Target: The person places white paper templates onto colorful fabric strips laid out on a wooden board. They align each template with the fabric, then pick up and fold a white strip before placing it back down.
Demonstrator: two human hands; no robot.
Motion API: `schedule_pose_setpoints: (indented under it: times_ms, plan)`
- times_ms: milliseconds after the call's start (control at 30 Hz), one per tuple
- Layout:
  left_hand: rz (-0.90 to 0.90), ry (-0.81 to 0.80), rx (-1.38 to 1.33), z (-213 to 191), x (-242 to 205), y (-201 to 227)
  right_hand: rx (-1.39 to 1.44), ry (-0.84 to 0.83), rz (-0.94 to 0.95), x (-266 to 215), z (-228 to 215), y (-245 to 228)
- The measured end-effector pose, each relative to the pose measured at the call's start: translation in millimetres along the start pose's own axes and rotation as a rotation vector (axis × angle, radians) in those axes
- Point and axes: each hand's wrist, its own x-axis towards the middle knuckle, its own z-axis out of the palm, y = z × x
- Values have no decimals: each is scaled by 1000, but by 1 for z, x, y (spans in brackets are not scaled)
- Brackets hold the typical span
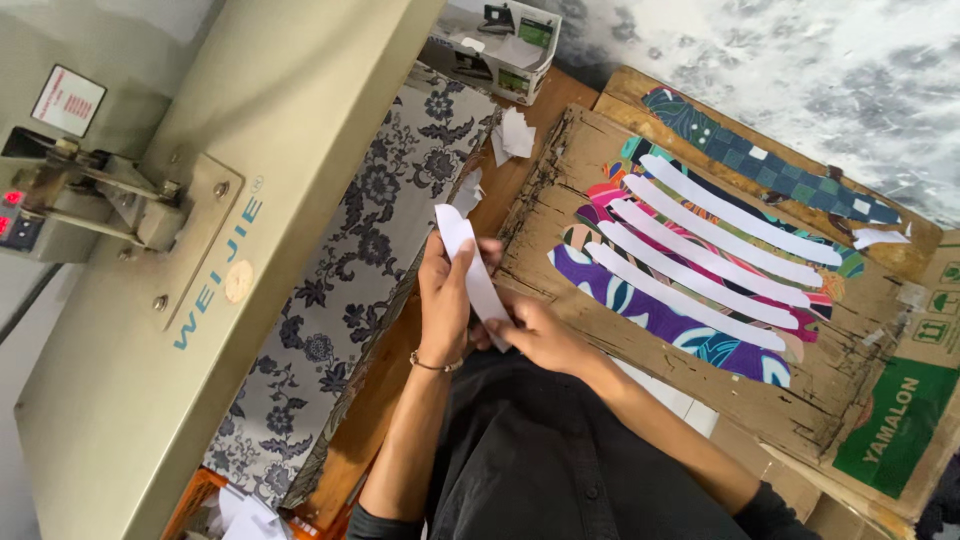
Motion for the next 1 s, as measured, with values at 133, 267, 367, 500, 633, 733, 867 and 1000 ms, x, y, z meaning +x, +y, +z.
schedule_pose_setpoints:
  times_ms: [133,267,367,500,633,733,867,1000]
  plan:
    - [-142,-47,15,6,-1,-8,-72,127,85,-9,-14,-17]
    - [-213,-225,76,9,-23,-36,-104,149,95,-16,-32,-34]
    - [-213,-295,90,9,-29,-47,-73,144,42,-21,-41,-46]
    - [-146,-386,343,12,-34,-42,-56,205,-7,-21,-45,-68]
    - [-205,-357,146,23,-33,-37,6,210,-66,-18,-41,-92]
    - [-163,-365,124,27,-29,-42,-153,268,-4,-20,-34,-104]
    - [-163,-264,103,28,-25,-58,-511,469,-210,-27,-26,-109]
    - [-126,-175,-46,27,-22,-73,-969,714,-428,-44,-14,-99]
